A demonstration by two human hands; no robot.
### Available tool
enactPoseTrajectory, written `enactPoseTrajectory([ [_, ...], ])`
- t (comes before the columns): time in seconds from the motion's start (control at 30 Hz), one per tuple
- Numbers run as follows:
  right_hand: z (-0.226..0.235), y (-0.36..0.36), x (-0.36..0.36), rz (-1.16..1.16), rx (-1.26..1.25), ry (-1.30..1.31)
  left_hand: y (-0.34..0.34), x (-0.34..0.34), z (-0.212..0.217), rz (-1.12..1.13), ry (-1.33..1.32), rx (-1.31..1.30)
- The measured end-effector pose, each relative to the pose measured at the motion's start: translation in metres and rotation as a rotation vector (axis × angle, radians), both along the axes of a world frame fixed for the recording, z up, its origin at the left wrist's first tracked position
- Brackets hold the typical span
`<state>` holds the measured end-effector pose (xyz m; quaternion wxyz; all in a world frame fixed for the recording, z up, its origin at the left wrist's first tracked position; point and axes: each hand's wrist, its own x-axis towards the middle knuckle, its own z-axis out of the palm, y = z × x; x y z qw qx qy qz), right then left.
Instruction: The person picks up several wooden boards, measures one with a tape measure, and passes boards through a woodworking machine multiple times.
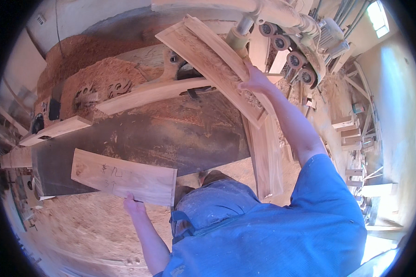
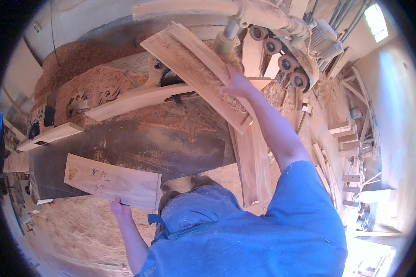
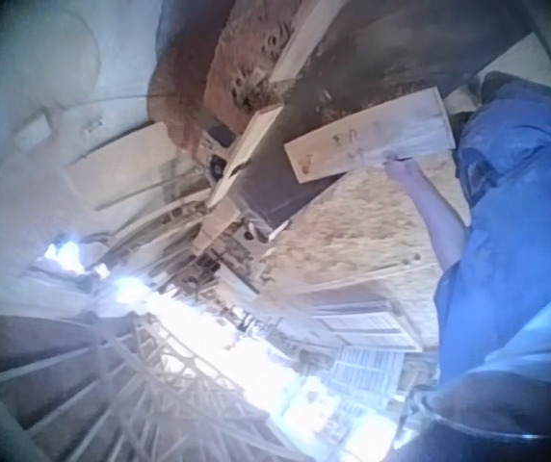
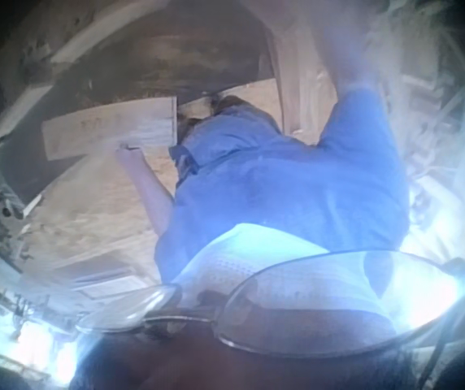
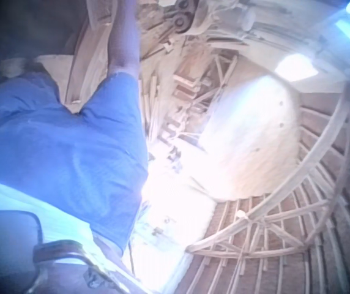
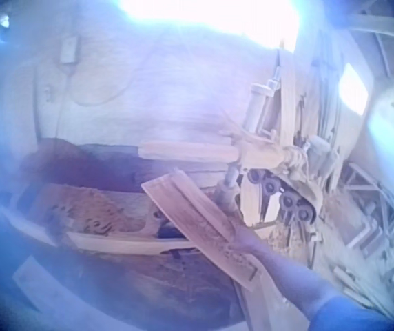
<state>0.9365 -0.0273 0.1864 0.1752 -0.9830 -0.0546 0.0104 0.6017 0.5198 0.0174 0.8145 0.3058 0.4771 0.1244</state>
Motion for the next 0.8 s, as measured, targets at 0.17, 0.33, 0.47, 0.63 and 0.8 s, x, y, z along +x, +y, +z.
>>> enactPoseTrajectory([
  [0.17, 0.002, -0.002, -0.013, -0.192, 0.070, -0.159, -0.030, 0.009, 0.022, -0.034, -0.064, 0.103],
  [0.33, 0.036, 0.031, -0.066, -0.290, 0.199, -0.203, -0.067, 0.009, 0.044, -0.099, -0.116, 0.152],
  [0.47, 0.015, 0.079, -0.151, -0.237, 0.505, -0.201, -0.110, 0.038, 0.048, -0.135, -0.118, 0.108],
  [0.63, -0.033, 0.132, -0.194, -0.177, 0.648, 0.105, -0.143, 0.079, 0.023, -0.278, -0.019, 0.081],
  [0.8, -0.055, 0.113, -0.204, -0.126, 0.557, 0.026, -0.184, 0.082, 0.009, -0.397, -0.012, 0.109],
])
